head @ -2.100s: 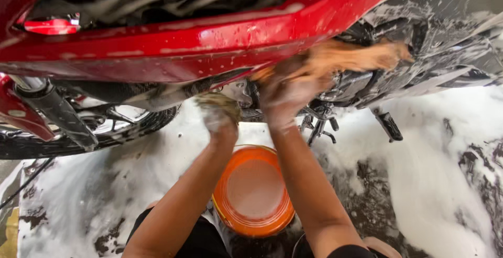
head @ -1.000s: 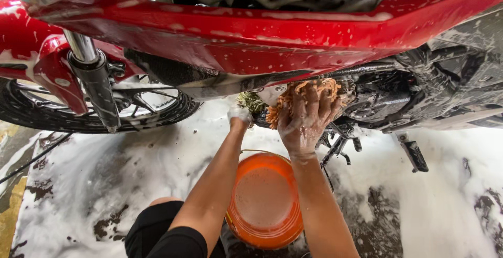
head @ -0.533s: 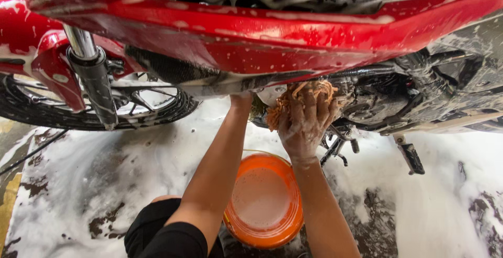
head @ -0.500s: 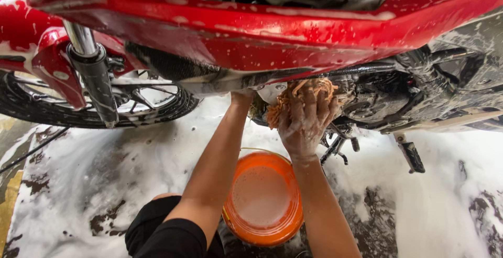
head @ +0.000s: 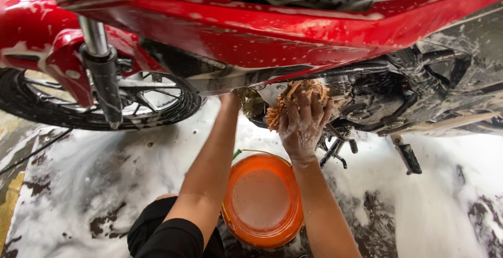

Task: The person washes a motorcycle by hand with sponges and soapy water. They scrub the engine components, front fairing, and front wheel, dipping the sponges into a bucket of soapy water between actions.

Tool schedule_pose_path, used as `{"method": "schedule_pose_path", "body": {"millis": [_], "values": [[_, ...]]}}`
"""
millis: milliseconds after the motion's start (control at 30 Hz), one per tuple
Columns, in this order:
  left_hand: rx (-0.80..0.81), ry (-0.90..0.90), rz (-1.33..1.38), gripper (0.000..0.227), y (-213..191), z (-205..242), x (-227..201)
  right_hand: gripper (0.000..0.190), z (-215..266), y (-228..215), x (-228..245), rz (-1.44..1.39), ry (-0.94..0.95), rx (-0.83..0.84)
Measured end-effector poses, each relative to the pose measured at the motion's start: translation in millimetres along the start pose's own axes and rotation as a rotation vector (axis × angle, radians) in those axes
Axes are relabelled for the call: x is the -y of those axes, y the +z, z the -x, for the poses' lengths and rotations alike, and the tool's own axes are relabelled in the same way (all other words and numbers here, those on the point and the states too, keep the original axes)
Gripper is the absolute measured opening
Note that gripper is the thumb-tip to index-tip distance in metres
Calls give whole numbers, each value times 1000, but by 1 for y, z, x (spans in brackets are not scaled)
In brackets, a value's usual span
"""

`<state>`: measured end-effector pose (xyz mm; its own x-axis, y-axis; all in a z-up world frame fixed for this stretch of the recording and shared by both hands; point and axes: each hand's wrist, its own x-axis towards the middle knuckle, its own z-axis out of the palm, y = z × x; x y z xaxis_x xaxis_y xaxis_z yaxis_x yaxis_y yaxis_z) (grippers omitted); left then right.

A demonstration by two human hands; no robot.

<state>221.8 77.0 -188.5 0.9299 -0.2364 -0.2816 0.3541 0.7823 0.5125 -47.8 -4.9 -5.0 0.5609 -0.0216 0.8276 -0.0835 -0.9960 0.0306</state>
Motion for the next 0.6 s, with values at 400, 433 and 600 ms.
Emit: {"method": "schedule_pose_path", "body": {"millis": [400,433,600], "values": [[257,-278,-372,42,-70,57,62,19,141,76,17,-536,471,-3],[330,-320,-466,41,-73,66,67,18,156,75,28,-534,417,92],[442,-341,-1712,41,-91,138,72,26,226,48,46,-388,238,453]]}}
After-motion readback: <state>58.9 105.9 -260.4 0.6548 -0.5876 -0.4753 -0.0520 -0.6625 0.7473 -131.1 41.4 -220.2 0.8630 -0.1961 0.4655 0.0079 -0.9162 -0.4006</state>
